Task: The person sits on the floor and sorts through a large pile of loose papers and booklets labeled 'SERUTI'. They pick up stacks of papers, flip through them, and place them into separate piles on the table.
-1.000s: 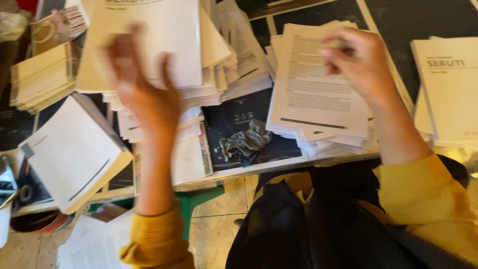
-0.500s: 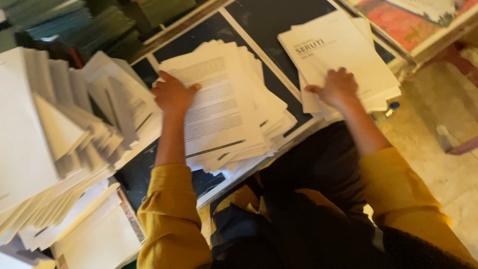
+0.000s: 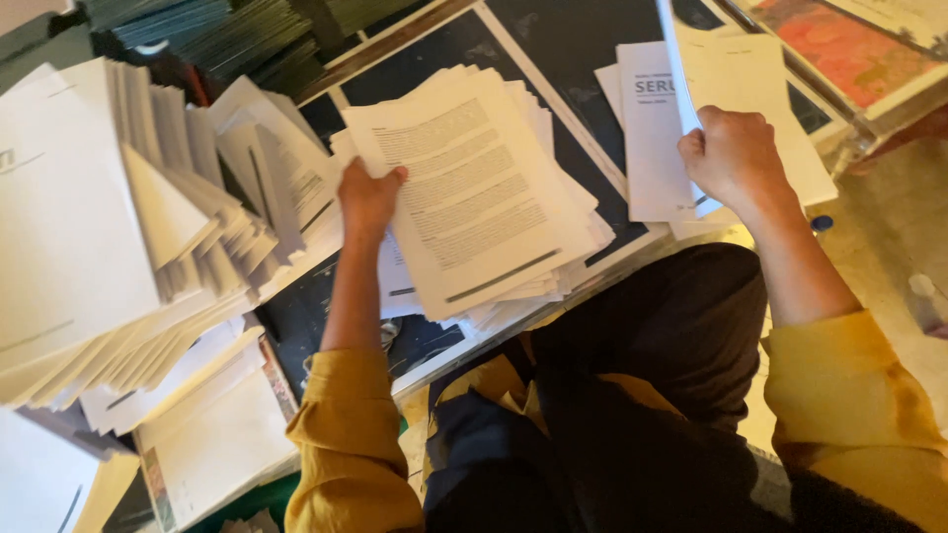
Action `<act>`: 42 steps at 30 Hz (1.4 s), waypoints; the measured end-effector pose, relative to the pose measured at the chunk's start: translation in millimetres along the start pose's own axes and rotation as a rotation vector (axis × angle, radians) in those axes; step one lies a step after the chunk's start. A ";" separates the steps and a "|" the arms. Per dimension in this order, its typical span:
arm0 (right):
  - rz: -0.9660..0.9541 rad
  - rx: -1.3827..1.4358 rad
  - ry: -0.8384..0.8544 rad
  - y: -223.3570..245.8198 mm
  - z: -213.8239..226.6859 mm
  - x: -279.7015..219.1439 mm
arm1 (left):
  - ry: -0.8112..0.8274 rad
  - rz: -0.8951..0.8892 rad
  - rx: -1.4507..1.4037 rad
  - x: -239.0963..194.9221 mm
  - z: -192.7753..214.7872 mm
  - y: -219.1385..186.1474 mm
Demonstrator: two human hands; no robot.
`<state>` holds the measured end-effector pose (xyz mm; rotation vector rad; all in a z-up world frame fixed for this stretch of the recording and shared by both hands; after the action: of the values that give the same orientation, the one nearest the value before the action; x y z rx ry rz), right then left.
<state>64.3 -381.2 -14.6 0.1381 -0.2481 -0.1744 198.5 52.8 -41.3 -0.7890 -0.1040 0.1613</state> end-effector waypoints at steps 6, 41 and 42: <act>0.326 0.134 -0.058 188.8 13.7 -22.9 | 0.193 0.198 -0.568 -80.0 21.7 -70.1; 0.528 1.344 -0.348 203.1 92.8 -22.5 | -0.283 -0.684 -0.619 -114.0 143.2 -106.6; 0.529 1.340 -0.354 202.9 96.6 -23.5 | -0.281 -0.689 -0.623 -112.8 140.5 -109.4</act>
<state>48.6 -189.8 104.5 1.3629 -0.7158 0.5326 77.7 54.3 131.4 -1.2992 -0.7070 -0.4383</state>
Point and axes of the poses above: each hand's wrist, its own x-axis towards the middle knuckle, its own z-axis out of the back of the hand, y = z × x, the point moved 6 cm from there along x, towards the middle knuckle, and after that the axes turned 1 degree about -y, right-handed, at the moved point
